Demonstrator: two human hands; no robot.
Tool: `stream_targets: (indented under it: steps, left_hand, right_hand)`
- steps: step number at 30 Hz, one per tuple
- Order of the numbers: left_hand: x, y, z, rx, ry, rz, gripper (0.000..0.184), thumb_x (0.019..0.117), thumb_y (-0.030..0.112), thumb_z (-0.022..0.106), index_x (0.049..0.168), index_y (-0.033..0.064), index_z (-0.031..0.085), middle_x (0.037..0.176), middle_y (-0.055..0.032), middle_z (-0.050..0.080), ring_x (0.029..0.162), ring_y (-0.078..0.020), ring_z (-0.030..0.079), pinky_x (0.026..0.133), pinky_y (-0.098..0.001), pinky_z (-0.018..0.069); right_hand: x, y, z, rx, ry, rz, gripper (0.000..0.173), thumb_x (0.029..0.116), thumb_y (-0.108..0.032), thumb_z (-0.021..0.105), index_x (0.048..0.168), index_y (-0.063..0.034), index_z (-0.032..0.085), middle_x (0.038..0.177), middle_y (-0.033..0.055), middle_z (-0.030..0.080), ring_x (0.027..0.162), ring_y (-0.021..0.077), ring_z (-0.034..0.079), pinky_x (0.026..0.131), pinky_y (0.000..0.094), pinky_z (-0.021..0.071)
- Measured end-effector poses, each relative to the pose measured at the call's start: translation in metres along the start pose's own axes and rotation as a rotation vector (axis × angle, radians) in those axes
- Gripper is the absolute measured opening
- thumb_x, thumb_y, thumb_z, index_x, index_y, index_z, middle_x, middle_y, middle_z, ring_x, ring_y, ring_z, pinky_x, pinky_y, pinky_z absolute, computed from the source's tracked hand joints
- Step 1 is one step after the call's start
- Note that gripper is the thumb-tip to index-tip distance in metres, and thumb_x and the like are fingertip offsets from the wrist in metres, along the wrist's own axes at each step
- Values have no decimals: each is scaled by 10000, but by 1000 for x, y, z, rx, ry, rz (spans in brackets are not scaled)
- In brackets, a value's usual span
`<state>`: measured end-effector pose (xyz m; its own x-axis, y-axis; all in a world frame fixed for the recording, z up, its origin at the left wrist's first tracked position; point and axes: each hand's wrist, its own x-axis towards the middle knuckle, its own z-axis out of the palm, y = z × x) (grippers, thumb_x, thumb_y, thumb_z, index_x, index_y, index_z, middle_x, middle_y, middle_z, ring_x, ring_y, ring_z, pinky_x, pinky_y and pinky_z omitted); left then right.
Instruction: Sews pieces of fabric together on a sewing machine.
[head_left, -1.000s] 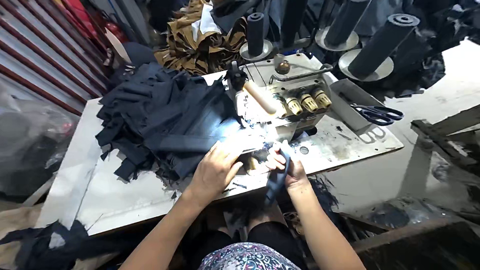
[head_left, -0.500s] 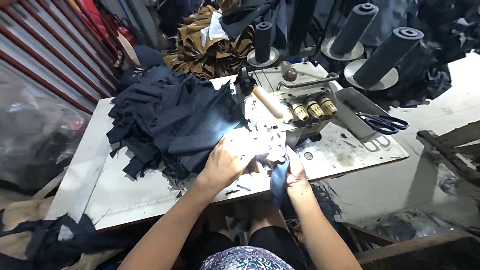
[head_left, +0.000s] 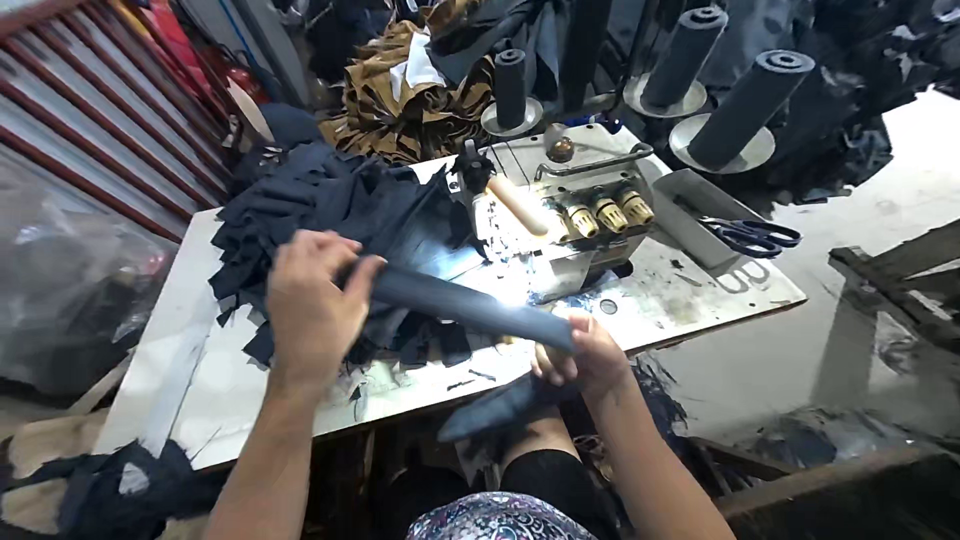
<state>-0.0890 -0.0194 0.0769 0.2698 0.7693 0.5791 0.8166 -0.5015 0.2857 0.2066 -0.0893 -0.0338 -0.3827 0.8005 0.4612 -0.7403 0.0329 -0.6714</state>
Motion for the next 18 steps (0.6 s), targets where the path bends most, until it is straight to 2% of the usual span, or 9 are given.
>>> stream_targets:
  steps: [2,4,5,7,9,11,12,14,18]
  left_hand:
    - [7,-23,11,121,-4,-30,283,1017,173,616,1111,-87,674,1258,-324,603,1204,-540,551,1027,-720,391]
    - [-4,-9,38,74,-52,100,267,1006,103,586,1207,-46,678,1331,-266,623,1276,-456,566,1088,-632,412]
    - [-16,3,57,4,-81,226,274,1000,95,570,1213,-23,696,1301,-227,657,1247,-399,608,1065,-565,469]
    - [-37,24,90,-133,-176,417,287,990,134,568,1215,65,733,1206,-131,717,1156,-299,673,1020,-480,531]
    - [-48,33,104,-138,-220,452,341,1016,242,555,1293,118,711,1258,-86,713,1205,-262,661,1098,-488,474]
    - [-49,31,104,-94,-224,421,403,1023,338,534,1312,111,696,1287,-98,699,1246,-280,639,1132,-525,435]
    - [-49,29,104,-68,-222,406,432,1018,376,538,1313,101,692,1289,-113,692,1266,-303,625,1138,-560,420]
    - [-48,29,104,-15,-244,375,488,1007,438,535,1358,126,666,1403,-109,638,1393,-331,526,1155,-602,379]
    - [-47,43,102,43,-239,328,487,994,485,550,1310,145,696,1362,-76,674,1410,-370,500,1149,-614,377]
  right_hand:
    - [3,14,-17,23,224,31,260,982,-386,640,870,-176,743,678,-66,664,639,55,653,694,261,578]
    - [9,27,-27,43,430,66,278,1024,-235,491,867,-140,700,645,-42,620,600,57,613,656,241,554]
    - [10,32,-30,54,473,81,289,1027,-214,459,887,-138,700,641,-41,625,589,51,612,647,232,558]
    - [6,37,-36,109,446,73,277,1028,-233,478,908,-142,710,632,-52,624,582,44,611,643,228,552]
    - [-1,37,-47,244,302,6,229,1023,-307,572,972,-138,717,671,-56,632,629,52,628,689,239,557]
    - [-5,33,-57,350,211,-51,265,1000,-372,617,1046,-132,722,736,-50,650,686,61,641,734,248,553]
    - [-6,31,-59,366,233,-69,263,1007,-373,603,1029,-137,718,729,-54,638,684,63,634,734,255,549]
    - [-5,30,-58,363,333,-101,246,1011,-339,594,1017,-131,726,715,-46,634,660,72,633,708,260,561]
    - [3,35,-61,396,360,-138,277,1058,-308,491,1045,-114,688,716,-34,610,654,80,618,693,257,549]
